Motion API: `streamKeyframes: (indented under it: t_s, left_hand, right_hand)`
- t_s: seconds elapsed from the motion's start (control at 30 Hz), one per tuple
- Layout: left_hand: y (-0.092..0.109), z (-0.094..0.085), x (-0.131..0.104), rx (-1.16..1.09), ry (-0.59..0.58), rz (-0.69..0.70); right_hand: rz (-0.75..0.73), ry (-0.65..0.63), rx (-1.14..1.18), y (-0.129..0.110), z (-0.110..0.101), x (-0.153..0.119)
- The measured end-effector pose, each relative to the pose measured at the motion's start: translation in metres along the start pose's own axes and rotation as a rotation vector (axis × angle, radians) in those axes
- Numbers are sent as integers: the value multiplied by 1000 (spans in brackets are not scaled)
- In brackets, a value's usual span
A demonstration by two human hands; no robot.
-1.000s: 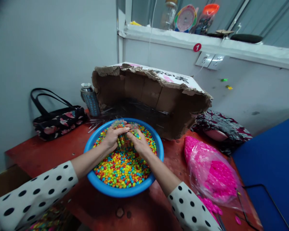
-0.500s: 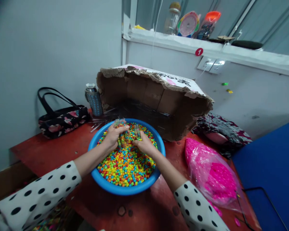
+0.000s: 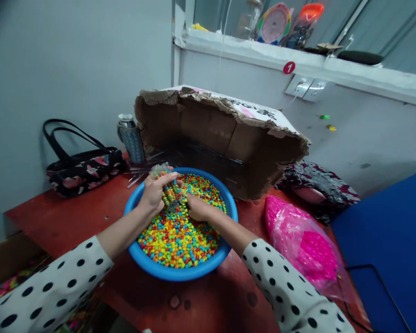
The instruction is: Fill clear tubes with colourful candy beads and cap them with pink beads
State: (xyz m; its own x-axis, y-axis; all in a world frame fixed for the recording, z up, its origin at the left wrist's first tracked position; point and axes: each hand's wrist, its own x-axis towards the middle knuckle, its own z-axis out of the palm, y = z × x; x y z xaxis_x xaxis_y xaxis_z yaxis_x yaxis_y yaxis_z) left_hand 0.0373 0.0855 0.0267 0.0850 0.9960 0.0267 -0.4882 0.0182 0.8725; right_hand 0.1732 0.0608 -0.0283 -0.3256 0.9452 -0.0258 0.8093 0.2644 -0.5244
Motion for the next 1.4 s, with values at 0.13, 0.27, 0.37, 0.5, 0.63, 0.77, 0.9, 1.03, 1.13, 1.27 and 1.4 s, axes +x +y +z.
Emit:
streamKeyframes:
  t_s: [0.13,0.27,0.37,0.5,0.63,0.77,0.9,1.03,1.13,1.27,1.4]
  left_hand:
    - [0,1,0,-12,-5,40]
    - [-1,2,0,40,-33,11]
    - [-5,0,1,90,-57,-12]
    - [-15,-3,3,133,-80,-26]
    - [-18,-1,-1,179,-173,-78]
    - [-18,2,-5,191,-274,-101]
    - [-22,1,-1,234,-267,-53]
    - [-25,0,7,224,-120,11]
    - [-25,-1,10,210,-72,24]
    - [-24,-2,10,215,-74,15]
    - [-20,-1,7,211,-70,13]
  right_hand:
    - [-2,4,512,7,-12,-4]
    - [84,38,1004,9,-17,-16]
    - [97,135,1174,9,-14,-17]
    - [96,229,1276,4,-13,-14]
    - [106,191,1428,-5,-14,-16]
    - [119,177,1365,-9,-14,-19]
    - [163,202,1259,-9,-13,-19]
    - [198,227,1399,-11,-12,-18]
    - [256,225,1498,-11,-13,-18]
    - [292,243,1552,-10,-14,-16]
    - [364,312,1512,-7,-13,-13]
